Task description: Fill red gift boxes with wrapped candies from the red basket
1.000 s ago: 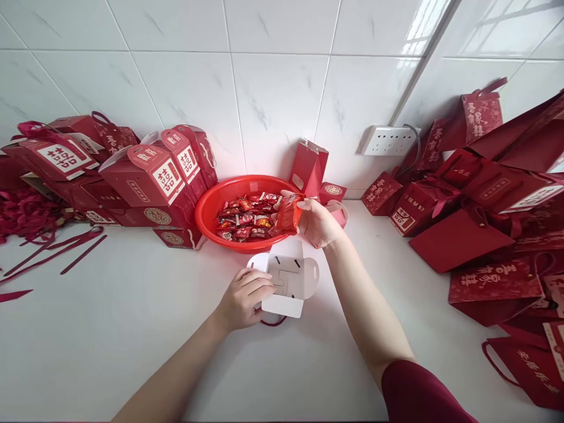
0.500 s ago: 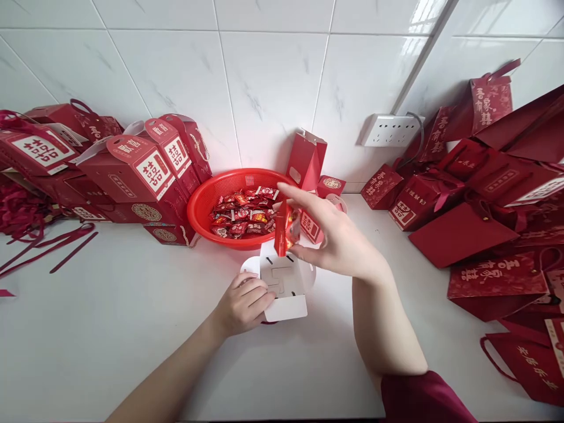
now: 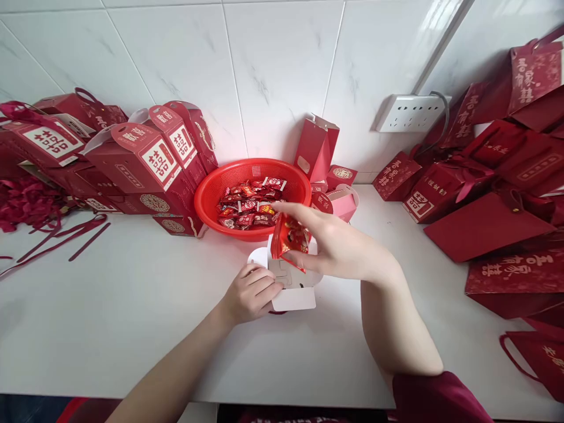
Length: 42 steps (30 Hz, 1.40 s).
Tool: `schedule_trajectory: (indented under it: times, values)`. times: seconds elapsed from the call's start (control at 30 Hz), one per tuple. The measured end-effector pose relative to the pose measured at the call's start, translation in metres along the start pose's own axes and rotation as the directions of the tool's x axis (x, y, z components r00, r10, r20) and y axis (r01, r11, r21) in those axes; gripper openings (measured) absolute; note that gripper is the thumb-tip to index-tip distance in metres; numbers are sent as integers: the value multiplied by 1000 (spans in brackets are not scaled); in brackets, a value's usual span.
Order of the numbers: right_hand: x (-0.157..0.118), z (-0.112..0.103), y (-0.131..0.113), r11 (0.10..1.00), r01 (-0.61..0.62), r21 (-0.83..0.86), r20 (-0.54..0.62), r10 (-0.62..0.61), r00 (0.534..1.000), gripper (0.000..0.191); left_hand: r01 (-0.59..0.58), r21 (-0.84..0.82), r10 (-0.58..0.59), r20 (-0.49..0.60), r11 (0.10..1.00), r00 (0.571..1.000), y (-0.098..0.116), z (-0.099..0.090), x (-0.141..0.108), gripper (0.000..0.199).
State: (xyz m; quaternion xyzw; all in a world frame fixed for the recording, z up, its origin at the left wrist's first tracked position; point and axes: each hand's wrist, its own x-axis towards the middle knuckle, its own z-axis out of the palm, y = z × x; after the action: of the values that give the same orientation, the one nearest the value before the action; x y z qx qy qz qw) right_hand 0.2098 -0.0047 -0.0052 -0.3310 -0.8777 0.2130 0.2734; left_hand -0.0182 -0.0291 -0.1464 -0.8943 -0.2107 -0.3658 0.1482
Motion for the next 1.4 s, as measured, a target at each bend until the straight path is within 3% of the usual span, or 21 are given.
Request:
schedule_trajectory:
  times: [0.1,0.17,0.33,0.43,0.53,0.63,0.7,0.73,0.87,1.03,1.1,1.17,1.3,1.4]
  values:
    - [4,10,4,996,-64,-56,206,75,976,61,-7,10,7,2,1000,1000,-1,0,0,7]
    - [5,12,9,994,-94,-57,270,106,957,56,-9,0,9,17,1000,1000,-1,0,-1,9]
    - [0,-1,17,985,-151,-89,112,161,981,47,-13,-16,14,3,1000,1000,-2,-1,-1,13]
    - [5,-15,18,964,-169,-204,94,191,977,42,-8,-21,8,6,1000,1000,-1,0,-1,11]
    - [29,-25,22,943,-113,-314,115,156,981,32,3,-41,-3,4,999,1000,-1,1,-3,13]
    - [73,-27,38,901,-83,-426,179,174,968,27,19,-81,-18,8,996,1000,0,1,-5,19]
    - [107,-21,53,850,-71,-522,258,237,937,31,17,-97,-16,11,995,1000,0,-1,-6,21]
    - [124,-15,61,811,-51,-582,326,291,899,33,16,-103,-15,8,995,1000,1,-2,-5,20]
    - [176,19,84,778,-3,-629,462,377,803,26,40,-110,-40,6,993,999,1,-6,-3,17]
    - [196,53,102,794,58,-605,637,438,634,24,44,-112,-45,-1,993,999,0,-6,-4,16]
    - [195,59,112,773,54,-633,640,482,598,29,49,-117,-48,13,992,999,-1,-6,-5,16]
    - [191,62,122,728,28,-685,579,521,627,32,57,-119,-54,27,991,998,-1,-6,-6,17]
    - [185,67,133,702,11,-712,457,452,766,38,71,-125,-66,43,990,997,-1,-7,-5,18]
    - [185,74,125,760,89,-643,523,352,776,33,67,-129,-62,42,989,997,-1,-9,-3,18]
